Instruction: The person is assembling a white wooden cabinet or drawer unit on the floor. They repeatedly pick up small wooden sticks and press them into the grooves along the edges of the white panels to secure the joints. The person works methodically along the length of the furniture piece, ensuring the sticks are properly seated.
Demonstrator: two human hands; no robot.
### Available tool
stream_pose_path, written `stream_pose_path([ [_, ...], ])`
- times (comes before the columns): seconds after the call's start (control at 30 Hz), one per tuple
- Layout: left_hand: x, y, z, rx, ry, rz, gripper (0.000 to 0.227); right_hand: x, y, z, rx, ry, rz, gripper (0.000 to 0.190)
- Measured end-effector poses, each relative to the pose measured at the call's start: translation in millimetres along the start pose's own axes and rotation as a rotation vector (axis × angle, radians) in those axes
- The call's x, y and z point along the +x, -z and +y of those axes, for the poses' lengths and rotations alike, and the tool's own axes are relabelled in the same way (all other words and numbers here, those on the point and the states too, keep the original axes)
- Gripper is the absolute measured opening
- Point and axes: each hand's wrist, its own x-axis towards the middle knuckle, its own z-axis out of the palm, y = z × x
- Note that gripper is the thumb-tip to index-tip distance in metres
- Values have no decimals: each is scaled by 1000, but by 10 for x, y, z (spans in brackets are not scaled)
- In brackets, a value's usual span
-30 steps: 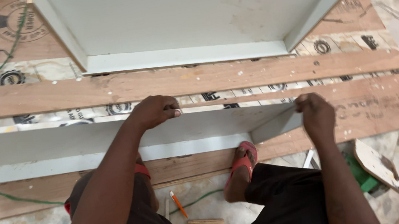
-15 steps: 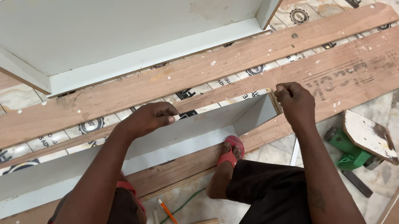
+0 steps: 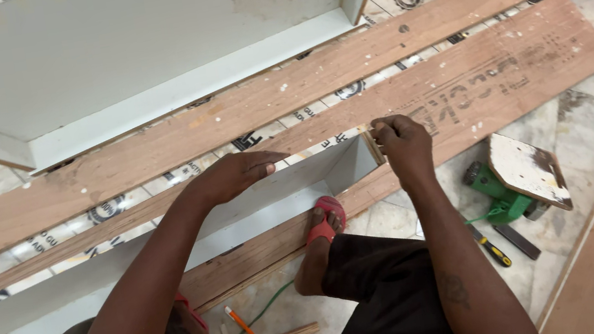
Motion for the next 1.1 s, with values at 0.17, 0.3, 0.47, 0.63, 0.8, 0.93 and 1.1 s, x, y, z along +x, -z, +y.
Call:
stream_pose_path([
  [0.17,247,-62,166,124,-27,-41,53,-16,2,16,80,-47,-34,25],
  [0.3,522,-228,372,223,-73,-1,55,-31,2,-10,93,-73,-27,25],
  [0.47,1027,-486,794,277,-91,55,51,-49,-1,-1,126,-86,-14,24],
  [0.63,1265,-608,1082,281,-70,60,52,-51,-3,11,127,-61,-15,23],
  [0.8,1471,-724,1306,269,95,102,68,-91,-21,-116,80,-92,47,25],
  [0.93,1687,-680,1358,87,73,407,64,-71,-46,-110,5,-11,95,21],
  [1.1,1302,-337,1002,299,-11,648,50,-4,-114,-115,-363,409,262,14],
])
